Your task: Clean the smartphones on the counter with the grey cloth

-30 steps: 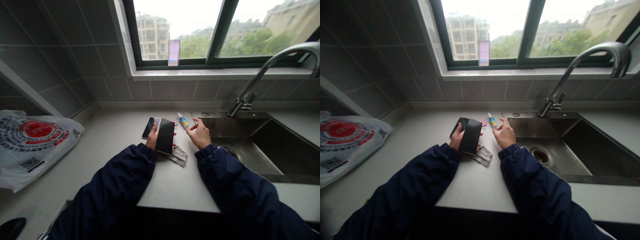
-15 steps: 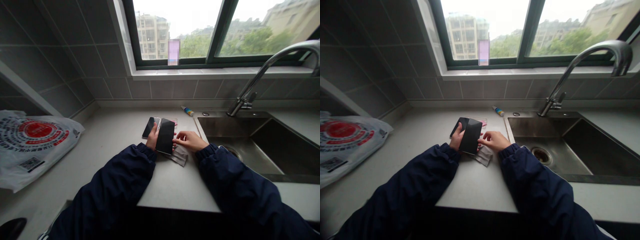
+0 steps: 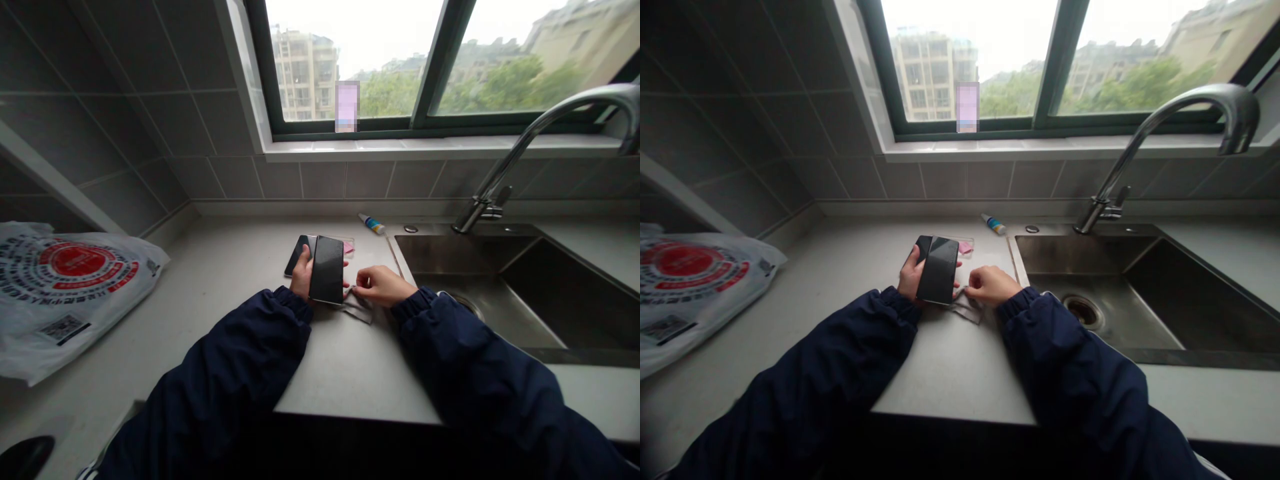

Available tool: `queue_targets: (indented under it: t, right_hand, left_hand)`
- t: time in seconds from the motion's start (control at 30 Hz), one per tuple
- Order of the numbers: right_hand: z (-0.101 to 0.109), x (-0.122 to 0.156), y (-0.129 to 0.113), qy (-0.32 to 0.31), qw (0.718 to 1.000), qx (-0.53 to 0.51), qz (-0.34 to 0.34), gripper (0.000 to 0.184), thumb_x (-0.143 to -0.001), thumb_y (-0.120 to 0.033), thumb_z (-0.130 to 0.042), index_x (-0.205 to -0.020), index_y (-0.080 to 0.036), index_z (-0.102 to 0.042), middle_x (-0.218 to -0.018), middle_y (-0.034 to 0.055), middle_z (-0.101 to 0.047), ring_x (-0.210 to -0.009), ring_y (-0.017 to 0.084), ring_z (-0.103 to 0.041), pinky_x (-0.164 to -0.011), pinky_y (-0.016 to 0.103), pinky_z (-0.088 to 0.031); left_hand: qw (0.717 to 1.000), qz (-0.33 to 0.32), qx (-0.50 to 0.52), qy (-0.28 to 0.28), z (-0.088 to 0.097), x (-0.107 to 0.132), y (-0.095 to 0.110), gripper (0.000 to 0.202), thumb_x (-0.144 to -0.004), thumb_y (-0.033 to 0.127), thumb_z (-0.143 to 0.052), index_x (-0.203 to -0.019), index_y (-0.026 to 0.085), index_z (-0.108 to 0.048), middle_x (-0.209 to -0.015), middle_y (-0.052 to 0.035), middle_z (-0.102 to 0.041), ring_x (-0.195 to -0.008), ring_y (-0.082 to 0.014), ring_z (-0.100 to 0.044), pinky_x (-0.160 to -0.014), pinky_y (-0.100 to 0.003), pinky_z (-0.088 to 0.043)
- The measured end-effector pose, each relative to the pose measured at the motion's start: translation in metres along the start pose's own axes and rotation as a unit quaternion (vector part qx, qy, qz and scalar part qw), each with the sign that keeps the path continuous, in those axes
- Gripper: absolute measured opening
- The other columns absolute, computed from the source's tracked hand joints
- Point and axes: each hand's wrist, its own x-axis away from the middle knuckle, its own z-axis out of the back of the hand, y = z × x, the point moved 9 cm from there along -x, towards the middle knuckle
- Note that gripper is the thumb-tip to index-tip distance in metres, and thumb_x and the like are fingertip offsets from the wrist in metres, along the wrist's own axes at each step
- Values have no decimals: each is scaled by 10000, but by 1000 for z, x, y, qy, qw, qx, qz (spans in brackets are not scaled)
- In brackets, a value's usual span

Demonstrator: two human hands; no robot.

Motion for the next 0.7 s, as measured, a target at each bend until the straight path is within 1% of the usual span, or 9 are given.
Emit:
queue_targets:
  t: [0.07, 0.17, 0.23, 0.3, 0.37, 0.47, 0.6, 0.7]
  right_hand:
    - [16, -2, 7, 78, 997, -15, -20, 185, -758, -280, -690, -599, -226, -613, -579, -15, -622, -583, 159, -543, -594, 286, -354]
    - [43, 1, 19, 206, 976, -48, -57, 238, -802, -382, -630, -629, -232, -565, -626, 6, -609, -625, 177, -530, -614, 306, -349]
    - [56, 5, 28, 266, 958, -80, -76, 283, -800, -453, -630, -636, -235, -551, -637, 12, -603, -635, 184, -532, -622, 313, -361]
    - [64, 9, 37, 309, 939, -120, -90, 319, -784, -511, -646, -654, -232, -562, -654, 15, -605, -645, 187, -540, -628, 316, -387]
    - [65, 10, 44, 334, 922, -168, -99, 351, -759, -555, -670, -671, -229, -574, -666, 14, -607, -646, 185, -544, -618, 313, -414]
    - [60, 7, 54, 338, 901, -249, -112, 385, -715, -591, -695, -669, -233, -560, -635, -5, -580, -606, 170, -534, -574, 306, -448]
    - [52, 2, 64, 323, 871, -345, -130, 371, -684, -581, -695, -676, -244, -542, -592, -20, -552, -532, 164, -532, -505, 310, -477]
    - [53, 3, 70, 337, 846, -391, -135, 343, -685, -558, -687, -712, -251, -538, -606, -16, -574, -532, 170, -565, -492, 309, -495]
  left_hand:
    - [1000, -1, 8, -6, 1, -1, -1, 881, -1012, 703, -143, -1591, 81, -377, -1223, -269, -706, -770, -387, -767, -638, -580, -617]
    - [1000, 2, 8, -22, 2, -2, -2, 872, -1009, 707, -163, -1575, 87, -402, -1207, -259, -716, -782, -389, -771, -632, -565, -623]
    - [999, 8, 2, -32, 0, -2, -3, 860, -1008, 706, -155, -1553, 101, -431, -1215, -254, -715, -789, -384, -775, -634, -556, -628]
    - [999, 11, -3, -39, -1, -2, -3, 861, -1006, 712, -136, -1526, 110, -465, -1220, -245, -715, -794, -387, -777, -634, -556, -629]
    - [999, 12, -2, -47, -3, -1, -3, 869, -1005, 711, -122, -1508, 106, -490, -1209, -242, -717, -793, -393, -777, -633, -564, -627]
    - [999, 11, 2, -50, -4, -1, -3, 864, -1008, 704, -129, -1513, 99, -486, -1200, -250, -717, -787, -395, -776, -632, -572, -624]
    - [999, 15, -2, -42, -2, -1, -3, 861, -1010, 700, -127, -1525, 101, -469, -1222, -252, -712, -799, -396, -778, -632, -566, -627]
    - [998, 29, 6, -58, -5, 0, -5, 880, -1003, 718, -126, -1552, 113, -453, -1229, -248, -710, -816, -398, -780, -643, -574, -628]
